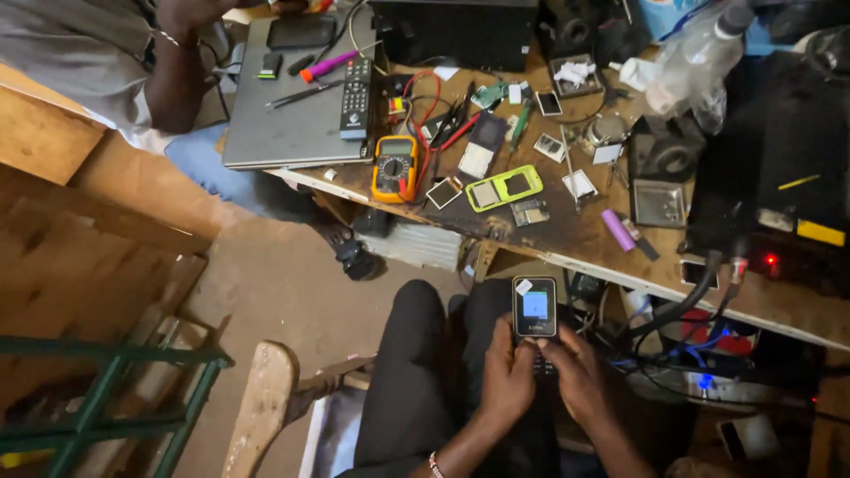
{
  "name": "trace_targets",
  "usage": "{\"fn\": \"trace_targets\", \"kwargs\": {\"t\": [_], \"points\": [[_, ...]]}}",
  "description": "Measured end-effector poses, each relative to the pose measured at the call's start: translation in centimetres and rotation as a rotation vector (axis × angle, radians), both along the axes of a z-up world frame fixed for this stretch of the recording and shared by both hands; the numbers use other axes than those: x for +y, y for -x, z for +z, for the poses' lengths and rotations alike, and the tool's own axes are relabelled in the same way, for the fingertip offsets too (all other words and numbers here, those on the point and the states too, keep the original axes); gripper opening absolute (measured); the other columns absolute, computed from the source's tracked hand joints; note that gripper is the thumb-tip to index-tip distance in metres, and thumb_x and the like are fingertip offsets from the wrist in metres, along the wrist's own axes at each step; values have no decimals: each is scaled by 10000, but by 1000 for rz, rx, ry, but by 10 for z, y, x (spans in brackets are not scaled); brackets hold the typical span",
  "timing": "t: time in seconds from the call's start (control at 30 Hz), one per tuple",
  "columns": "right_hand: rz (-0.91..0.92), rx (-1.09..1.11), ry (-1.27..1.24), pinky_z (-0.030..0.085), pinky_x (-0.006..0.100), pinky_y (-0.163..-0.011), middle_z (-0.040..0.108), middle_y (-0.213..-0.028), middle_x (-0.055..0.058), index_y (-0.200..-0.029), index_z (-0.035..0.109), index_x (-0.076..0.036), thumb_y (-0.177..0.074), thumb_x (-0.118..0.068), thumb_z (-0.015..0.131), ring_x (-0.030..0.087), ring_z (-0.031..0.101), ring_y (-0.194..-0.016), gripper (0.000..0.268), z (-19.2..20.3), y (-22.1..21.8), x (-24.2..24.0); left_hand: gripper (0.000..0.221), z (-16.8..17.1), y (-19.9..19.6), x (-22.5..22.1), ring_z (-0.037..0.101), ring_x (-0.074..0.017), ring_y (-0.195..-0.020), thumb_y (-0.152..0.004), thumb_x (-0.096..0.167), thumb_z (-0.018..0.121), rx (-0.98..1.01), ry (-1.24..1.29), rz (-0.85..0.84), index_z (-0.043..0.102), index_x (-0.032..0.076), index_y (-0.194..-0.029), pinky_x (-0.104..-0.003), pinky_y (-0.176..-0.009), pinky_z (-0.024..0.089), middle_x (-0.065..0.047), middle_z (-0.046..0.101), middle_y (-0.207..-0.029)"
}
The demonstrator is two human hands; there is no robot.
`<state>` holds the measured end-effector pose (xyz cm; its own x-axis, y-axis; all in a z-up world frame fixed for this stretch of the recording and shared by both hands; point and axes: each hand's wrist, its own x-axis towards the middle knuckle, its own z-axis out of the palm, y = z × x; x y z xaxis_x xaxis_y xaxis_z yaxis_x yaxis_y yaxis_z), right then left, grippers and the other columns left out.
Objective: A person is testing and interacting with a feature phone at a repair bench, pressing buttons on the keypad.
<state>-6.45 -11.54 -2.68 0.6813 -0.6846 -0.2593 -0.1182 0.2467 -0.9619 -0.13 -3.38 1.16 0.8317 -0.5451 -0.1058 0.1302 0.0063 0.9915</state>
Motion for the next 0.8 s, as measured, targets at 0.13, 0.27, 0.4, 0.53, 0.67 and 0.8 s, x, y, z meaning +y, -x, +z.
{"fn": "trace_targets", "kwargs": {"t": [0.13,0.27,0.4,0.53,0.67,0.8], "points": [[27,35,19,423,265,-824,655,-956,104,-1013,622,25,-714,-119,536,161,573,-899,343,11,0,-2,294,-2,2,-1,549,-147,-870,-759,113,422,-17,1,15,508,101,-1040,-274,-785,425,-39,594,-939],[24,81,-9,422,265,-832,655,-958,108,-1015,623,24,-725,-124,545,167,582,-893,334,15,7,5,258,1,9,6,534,-145,-869,-789,118,426,15,10,2,504,98,-1034,-273,-785,415,-43,569,-918],[16,-17,12,447,271,-797,665,-909,113,-988,627,24,-716,-110,559,166,595,-845,311,4,5,4,253,4,6,5,533,-127,-837,-780,107,426,25,13,6,512,97,-1018,-266,-755,422,-27,587,-893],[17,10,-8,425,260,-817,662,-910,112,-994,620,11,-726,-136,545,164,591,-858,315,15,6,4,266,6,8,5,532,-151,-854,-784,128,412,-14,-13,-5,498,97,-1034,-281,-780,413,-42,572,-916],[49,89,140,410,229,-787,649,-864,43,-925,640,-25,-740,-152,537,111,552,-817,247,18,10,7,281,12,12,9,560,-159,-884,-806,145,430,-24,-36,2,485,99,-1077,-291,-784,427,-48,595,-962],[62,29,104,423,237,-799,636,-903,64,-980,611,-5,-744,-118,517,123,553,-848,278,22,7,8,302,12,11,10,552,-153,-857,-803,129,420,-9,-6,-3,474,91,-1097,-291,-755,430,-46,593,-961]]}}
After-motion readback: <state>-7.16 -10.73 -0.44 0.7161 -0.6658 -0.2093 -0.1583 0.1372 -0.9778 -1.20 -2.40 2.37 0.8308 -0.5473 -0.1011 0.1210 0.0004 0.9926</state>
